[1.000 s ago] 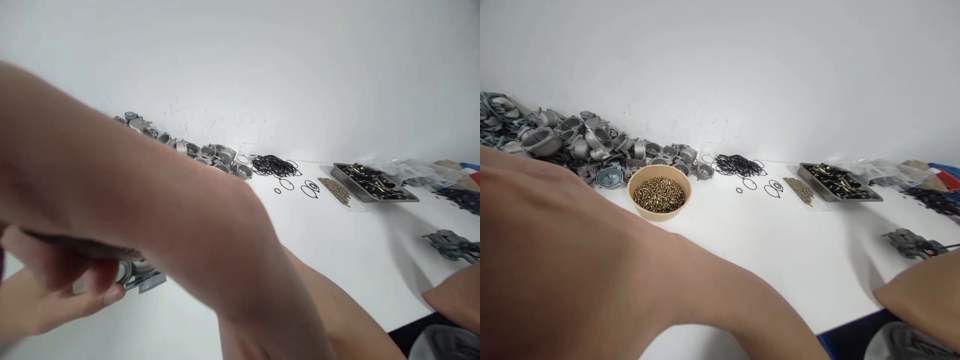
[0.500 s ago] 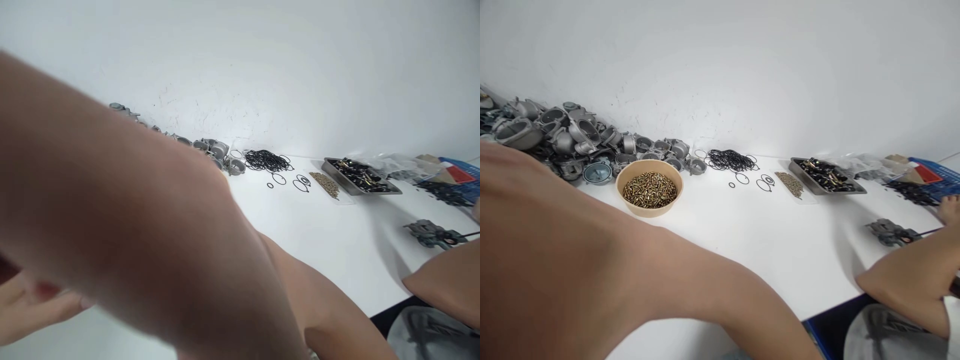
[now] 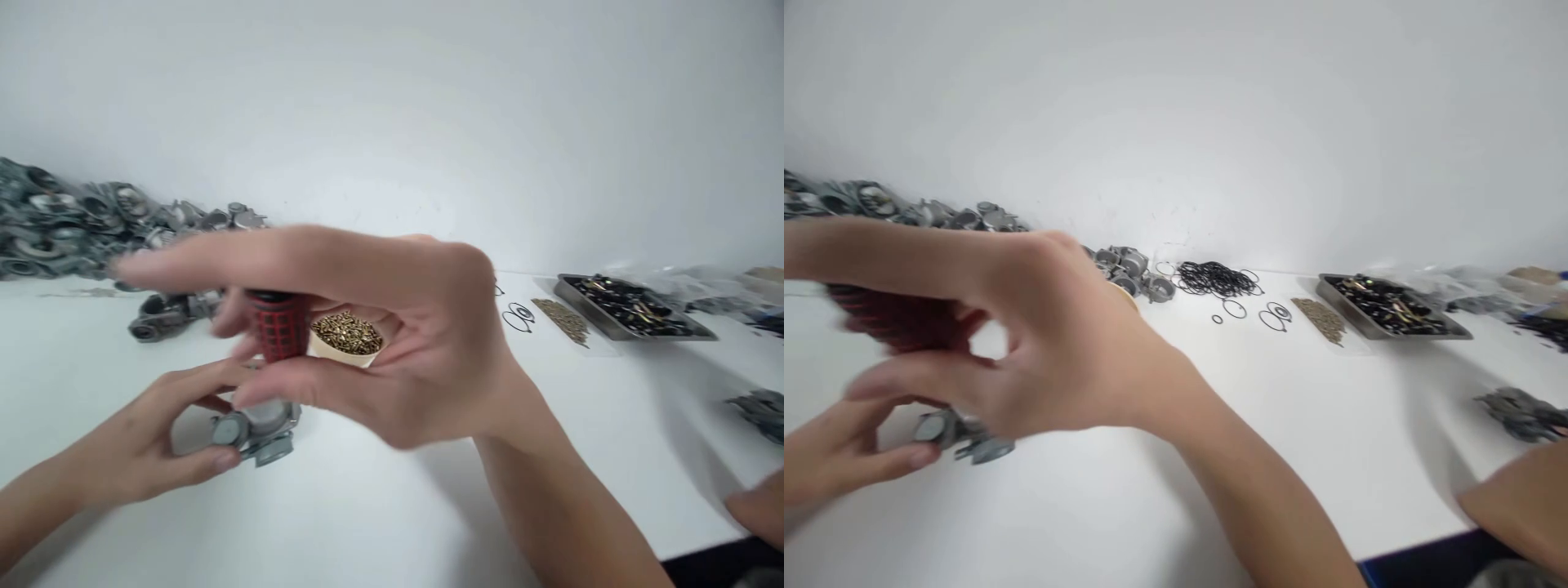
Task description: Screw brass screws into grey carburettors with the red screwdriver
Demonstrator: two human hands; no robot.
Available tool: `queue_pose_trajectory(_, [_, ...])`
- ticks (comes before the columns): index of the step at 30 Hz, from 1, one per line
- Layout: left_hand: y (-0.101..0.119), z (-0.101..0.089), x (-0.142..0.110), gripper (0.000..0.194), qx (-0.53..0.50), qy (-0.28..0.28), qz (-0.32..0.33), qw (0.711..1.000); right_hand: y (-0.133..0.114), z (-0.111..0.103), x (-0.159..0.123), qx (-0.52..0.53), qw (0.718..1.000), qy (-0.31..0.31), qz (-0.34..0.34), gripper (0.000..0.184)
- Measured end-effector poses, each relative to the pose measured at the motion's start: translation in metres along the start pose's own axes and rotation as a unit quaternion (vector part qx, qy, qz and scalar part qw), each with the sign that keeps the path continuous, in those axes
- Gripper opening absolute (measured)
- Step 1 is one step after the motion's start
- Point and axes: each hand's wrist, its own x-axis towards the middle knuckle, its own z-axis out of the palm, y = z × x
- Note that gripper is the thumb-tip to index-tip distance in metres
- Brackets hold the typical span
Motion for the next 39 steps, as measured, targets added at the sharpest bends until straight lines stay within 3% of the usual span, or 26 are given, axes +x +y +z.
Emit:
queue_pose_trajectory(1, [0.006, -0.004, 0.010, 0.057, -0.007, -0.042, 0.008, 0.999, 0.000, 0.001, 0.004, -0.007, 0.999, 0.041, 0.028, 0.032])
queue_pose_trajectory(3, [0.017, -0.009, 0.022, 0.053, -0.015, -0.043, 0.023, 0.999, -0.001, 0.000, 0.008, -0.013, 0.993, 0.079, 0.083, 0.037])
queue_pose_trajectory(5, [0.022, -0.011, 0.027, 0.051, -0.021, -0.031, 0.028, 0.999, -0.003, -0.002, 0.010, 0.005, 0.993, 0.051, 0.109, 0.041])
queue_pose_trajectory(8, [0.025, -0.011, 0.028, 0.048, -0.055, -0.042, 0.023, 0.997, -0.004, -0.004, 0.010, 0.034, 0.996, 0.058, 0.064, 0.036])
queue_pose_trajectory(11, [0.028, -0.012, 0.030, 0.044, -0.084, -0.059, 0.014, 0.995, -0.005, -0.004, 0.012, -0.014, 0.996, 0.090, 0.008, 0.023])
queue_pose_trajectory(16, [0.030, -0.014, 0.033, 0.045, -0.078, -0.052, 0.015, 0.995, -0.008, -0.007, 0.014, 0.003, 0.998, 0.044, 0.040, 0.040])
queue_pose_trajectory(18, [0.029, -0.014, 0.033, 0.045, -0.072, -0.053, 0.013, 0.996, -0.008, -0.009, 0.015, 0.013, 0.998, 0.050, 0.030, 0.036])
queue_pose_trajectory(21, [0.029, -0.014, 0.033, 0.043, -0.073, -0.055, 0.010, 0.996, -0.006, -0.009, 0.014, -0.060, 0.994, 0.091, 0.019, 0.028])
queue_pose_trajectory(23, [0.029, -0.014, 0.033, 0.043, -0.077, -0.056, 0.006, 0.995, -0.005, -0.009, 0.014, -0.073, 0.994, 0.076, 0.034, 0.030])
queue_pose_trajectory(27, [0.028, -0.013, 0.032, 0.046, -0.077, -0.054, 0.006, 0.996, -0.004, -0.009, 0.012, 0.017, 0.999, 0.032, 0.035, 0.045])
queue_pose_trajectory(31, [0.028, -0.013, 0.032, 0.045, -0.079, -0.057, 0.009, 0.995, -0.003, -0.006, 0.012, -0.064, 0.994, 0.088, 0.019, 0.030])
queue_pose_trajectory(33, [0.030, -0.014, 0.031, 0.044, -0.080, -0.057, 0.007, 0.995, -0.004, -0.007, 0.012, -0.073, 0.994, 0.072, 0.031, 0.030])
queue_pose_trajectory(36, [0.031, -0.014, 0.031, 0.044, -0.076, -0.053, 0.001, 0.996, -0.005, -0.009, 0.013, -0.001, 0.998, 0.017, 0.053, 0.044])
queue_pose_trajectory(39, [0.030, -0.013, 0.031, 0.044, -0.079, -0.055, -0.003, 0.995, -0.005, -0.008, 0.014, -0.006, 0.998, 0.034, 0.061, 0.039])
